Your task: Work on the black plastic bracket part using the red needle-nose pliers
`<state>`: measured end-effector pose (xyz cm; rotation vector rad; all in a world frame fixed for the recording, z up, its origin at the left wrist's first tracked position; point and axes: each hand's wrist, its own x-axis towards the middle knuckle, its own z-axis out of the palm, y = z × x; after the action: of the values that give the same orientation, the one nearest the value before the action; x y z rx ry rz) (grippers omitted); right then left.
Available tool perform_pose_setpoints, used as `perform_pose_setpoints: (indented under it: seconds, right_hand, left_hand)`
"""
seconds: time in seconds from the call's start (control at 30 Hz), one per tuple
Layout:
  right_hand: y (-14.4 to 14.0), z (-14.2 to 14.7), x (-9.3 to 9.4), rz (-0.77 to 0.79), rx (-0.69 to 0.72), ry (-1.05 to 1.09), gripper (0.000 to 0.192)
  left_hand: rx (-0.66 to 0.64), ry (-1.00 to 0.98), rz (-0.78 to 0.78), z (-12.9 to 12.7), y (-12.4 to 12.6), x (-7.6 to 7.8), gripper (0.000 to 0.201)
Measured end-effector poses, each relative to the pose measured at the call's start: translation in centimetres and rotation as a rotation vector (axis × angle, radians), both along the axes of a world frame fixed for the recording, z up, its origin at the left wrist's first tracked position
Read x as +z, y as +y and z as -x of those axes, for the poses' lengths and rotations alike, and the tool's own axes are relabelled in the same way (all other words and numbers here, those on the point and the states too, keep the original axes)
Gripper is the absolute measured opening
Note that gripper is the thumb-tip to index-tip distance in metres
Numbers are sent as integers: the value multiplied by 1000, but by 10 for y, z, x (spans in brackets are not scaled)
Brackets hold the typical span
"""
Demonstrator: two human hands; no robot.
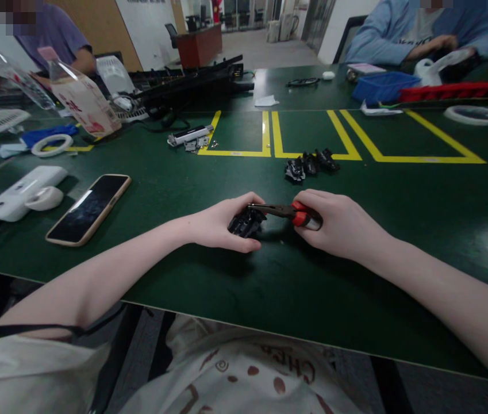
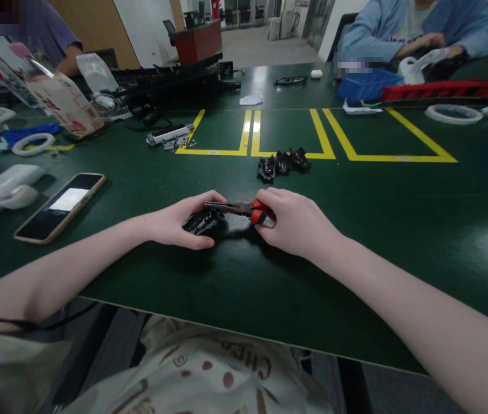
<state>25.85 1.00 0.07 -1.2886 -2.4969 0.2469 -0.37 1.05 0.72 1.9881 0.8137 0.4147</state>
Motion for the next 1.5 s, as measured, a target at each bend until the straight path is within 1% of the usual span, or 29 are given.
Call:
perform_pose_setpoints:
  seconds: [0.2, 0.37, 0.57, 0.8, 1.0, 1.17, 1.33, 1.43, 1.5]
  right_hand:
    - [2, 2, -3, 15, -8, 18, 19]
    - [0, 3, -1, 8, -16, 30, 22]
    - [-2, 1, 2, -47, -35, 29, 26]
    - [1, -2, 0, -96, -52, 41, 29]
    - [0, -3, 1, -100, -50, 43, 25]
    - [-2, -3, 1, -219, -3, 15, 18]
    - [-2, -2, 1, -325, 21, -35, 17]
    - [-3, 0, 4, -342, 19, -80, 17]
    - [-4, 1, 5, -315, 13, -79, 16]
  left_hand:
    - [6, -13, 2, 1, 1, -1, 57]
    - [26, -8, 0, -1, 0, -2, 59]
    - [32, -14, -3, 0, -1, -2, 64]
    - [33, -40, -4, 0, 1, -3, 66]
    - [50, -28, 19, 0, -1, -2, 67]
    - [60, -41, 49, -1, -2, -1, 65]
    - [66, -69, 91, -2, -1, -1, 62]
    - [73, -76, 112, -1, -1, 0, 58]
    - [76, -74, 118, -2, -2, 0, 58]
